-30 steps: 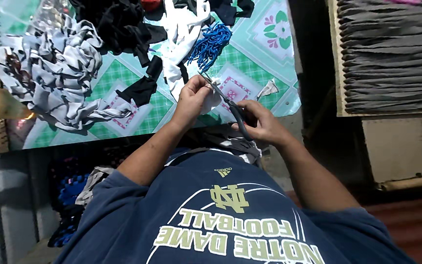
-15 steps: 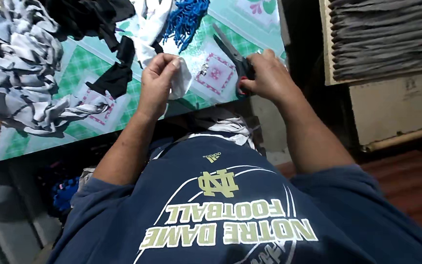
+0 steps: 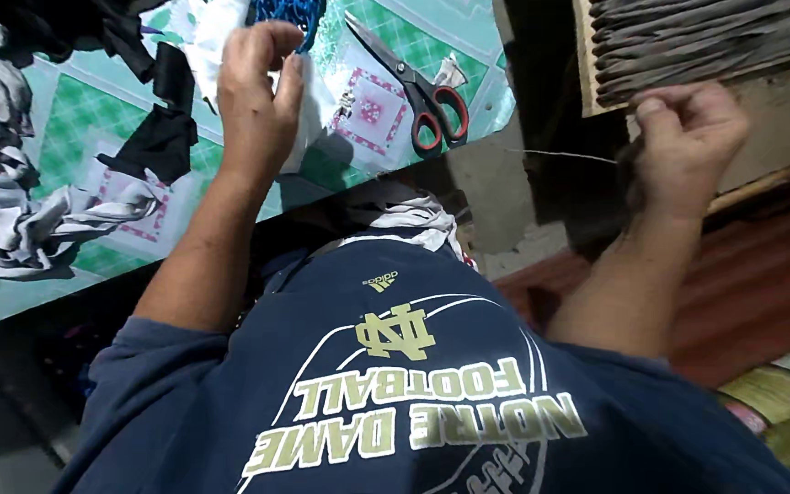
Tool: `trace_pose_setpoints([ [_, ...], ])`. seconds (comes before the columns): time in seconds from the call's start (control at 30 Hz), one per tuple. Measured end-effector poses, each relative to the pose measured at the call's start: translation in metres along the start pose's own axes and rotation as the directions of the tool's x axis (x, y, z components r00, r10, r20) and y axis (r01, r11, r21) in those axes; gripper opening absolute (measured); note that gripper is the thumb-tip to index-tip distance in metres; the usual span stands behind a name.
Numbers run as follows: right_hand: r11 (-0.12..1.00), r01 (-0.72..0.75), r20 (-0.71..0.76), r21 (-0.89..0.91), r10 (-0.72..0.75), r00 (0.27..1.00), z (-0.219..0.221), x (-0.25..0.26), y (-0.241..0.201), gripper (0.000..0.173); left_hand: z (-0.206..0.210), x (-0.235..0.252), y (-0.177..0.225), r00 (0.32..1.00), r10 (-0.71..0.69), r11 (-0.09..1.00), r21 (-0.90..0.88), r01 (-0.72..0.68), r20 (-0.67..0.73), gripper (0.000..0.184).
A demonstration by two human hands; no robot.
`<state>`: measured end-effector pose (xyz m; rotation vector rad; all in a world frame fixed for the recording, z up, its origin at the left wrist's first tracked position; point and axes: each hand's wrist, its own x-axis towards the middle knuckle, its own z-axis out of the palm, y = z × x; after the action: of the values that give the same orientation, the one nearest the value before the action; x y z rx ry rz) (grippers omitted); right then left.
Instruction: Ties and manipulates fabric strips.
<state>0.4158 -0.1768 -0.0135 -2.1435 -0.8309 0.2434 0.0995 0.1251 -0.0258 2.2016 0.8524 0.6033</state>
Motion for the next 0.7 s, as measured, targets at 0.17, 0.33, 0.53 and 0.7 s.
trace_pose_setpoints([
  [0.17,0.986,-0.069,0.366,-0.154,0.122,0.923,0.024,-0.037,0.006,0.029,0.013,-0.021,0.03,0.95,0.253,0.967,-0.058,-0.246,0.181,0.032],
  [0.33,0.997,-0.078,0.682,0.012,0.048,0.73,0.12,-0.064,0.026,0.046,0.029,-0.05,0.023,0.859,0.333,0.929,-0.293,-0.227,0.39,0.025],
  [0.53,0.993,0.119,0.589,0.022,-0.109,0.8,0.14,-0.059,0.022,0.025,0.015,-0.059,0.011,0.928,0.158,0.961,-0.267,-0.066,0.337,0.025],
  [0.7,0.931,0.059,0.509,0.361,-0.249,0.824,0.113,-0.054,-0.006,0.017,0.042,-0.057,0.021,0.877,0.284,0.943,-0.276,-0.183,0.387,0.027],
])
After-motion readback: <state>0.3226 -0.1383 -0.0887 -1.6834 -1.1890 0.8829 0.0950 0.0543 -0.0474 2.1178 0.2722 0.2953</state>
